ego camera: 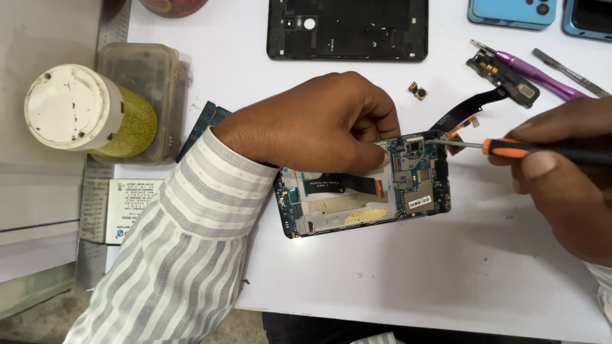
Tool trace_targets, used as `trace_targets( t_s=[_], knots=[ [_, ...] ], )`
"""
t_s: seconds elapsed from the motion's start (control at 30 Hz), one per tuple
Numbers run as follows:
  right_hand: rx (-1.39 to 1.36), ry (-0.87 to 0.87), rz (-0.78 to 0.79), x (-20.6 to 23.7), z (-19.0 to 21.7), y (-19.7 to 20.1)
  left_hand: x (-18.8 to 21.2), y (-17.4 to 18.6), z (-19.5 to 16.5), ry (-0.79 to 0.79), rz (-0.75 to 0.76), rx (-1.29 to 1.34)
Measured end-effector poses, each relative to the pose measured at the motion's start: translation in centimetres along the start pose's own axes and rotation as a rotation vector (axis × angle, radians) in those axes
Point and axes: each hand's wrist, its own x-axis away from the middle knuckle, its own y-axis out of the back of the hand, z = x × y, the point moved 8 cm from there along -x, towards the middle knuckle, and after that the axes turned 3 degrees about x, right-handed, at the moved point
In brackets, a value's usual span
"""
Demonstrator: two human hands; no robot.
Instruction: The person disassembles a smartphone on a repair bench, holding the open chassis and using a screwdriver to pry and unscrew the motherboard and flex cable components. They lift the board out, set parts aside, and then brush the empty chassis with a blue brush.
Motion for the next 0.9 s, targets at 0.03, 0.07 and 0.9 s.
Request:
trace_targets(
  t_s=[0.03, 0.07, 0.9],
  knots=[
    [0.032, 0.036, 0.002, 0.0, 0.4, 0.0, 0.0, 0.0, 0.1, 0.01, -0.003, -0.011],
    [0.109, 0.094, 0.015, 0.0, 1.0, 0.0, 0.0, -0.1, 0.1, -0.002, 0.003, -0.008],
    [0.13, 0.106, 0.104, -2.2, 4.3, -1.7, -1.0, 1.0, 2.2, 0.141, -0.096, 0.104]
  ],
)
